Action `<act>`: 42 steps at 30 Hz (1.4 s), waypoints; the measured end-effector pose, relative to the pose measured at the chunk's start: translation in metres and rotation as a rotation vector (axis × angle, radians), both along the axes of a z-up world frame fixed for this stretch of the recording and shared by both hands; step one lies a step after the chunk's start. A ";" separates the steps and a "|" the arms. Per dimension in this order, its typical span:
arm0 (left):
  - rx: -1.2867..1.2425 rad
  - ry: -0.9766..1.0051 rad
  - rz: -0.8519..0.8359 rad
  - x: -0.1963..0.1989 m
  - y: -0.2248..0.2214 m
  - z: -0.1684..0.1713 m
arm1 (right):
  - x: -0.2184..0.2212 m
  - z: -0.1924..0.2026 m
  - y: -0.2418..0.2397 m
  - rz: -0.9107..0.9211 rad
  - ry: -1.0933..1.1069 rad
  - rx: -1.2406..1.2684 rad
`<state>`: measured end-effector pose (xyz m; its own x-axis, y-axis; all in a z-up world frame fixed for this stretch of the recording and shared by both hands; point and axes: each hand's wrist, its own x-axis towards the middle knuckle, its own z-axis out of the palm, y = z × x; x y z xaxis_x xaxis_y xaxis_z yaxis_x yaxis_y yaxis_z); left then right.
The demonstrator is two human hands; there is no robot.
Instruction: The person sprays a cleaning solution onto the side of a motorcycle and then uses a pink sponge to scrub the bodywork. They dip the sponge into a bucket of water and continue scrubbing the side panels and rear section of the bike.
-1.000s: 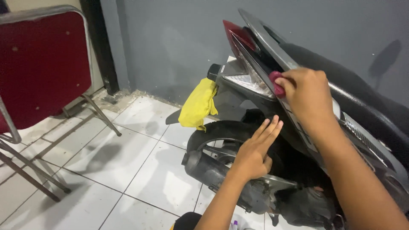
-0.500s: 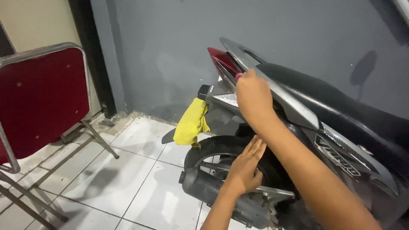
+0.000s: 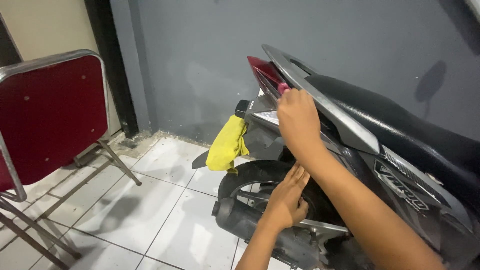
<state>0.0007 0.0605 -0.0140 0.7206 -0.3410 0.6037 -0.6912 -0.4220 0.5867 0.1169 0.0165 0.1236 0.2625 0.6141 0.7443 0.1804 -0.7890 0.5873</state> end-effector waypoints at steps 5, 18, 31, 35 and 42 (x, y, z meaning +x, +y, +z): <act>0.028 0.013 0.012 0.001 -0.005 0.001 | 0.035 0.014 0.028 0.033 -0.055 -0.034; 0.120 0.073 0.043 -0.011 0.005 0.018 | 0.056 0.030 0.051 0.194 0.092 0.001; 0.109 0.001 0.018 0.005 0.005 -0.001 | 0.016 0.016 0.029 -0.030 0.148 -0.013; 0.074 -0.034 0.028 0.001 0.004 0.004 | 0.023 0.019 0.028 -0.019 0.141 -0.040; 0.077 0.065 0.005 -0.006 0.012 0.012 | -0.040 -0.005 -0.041 -0.110 0.367 0.092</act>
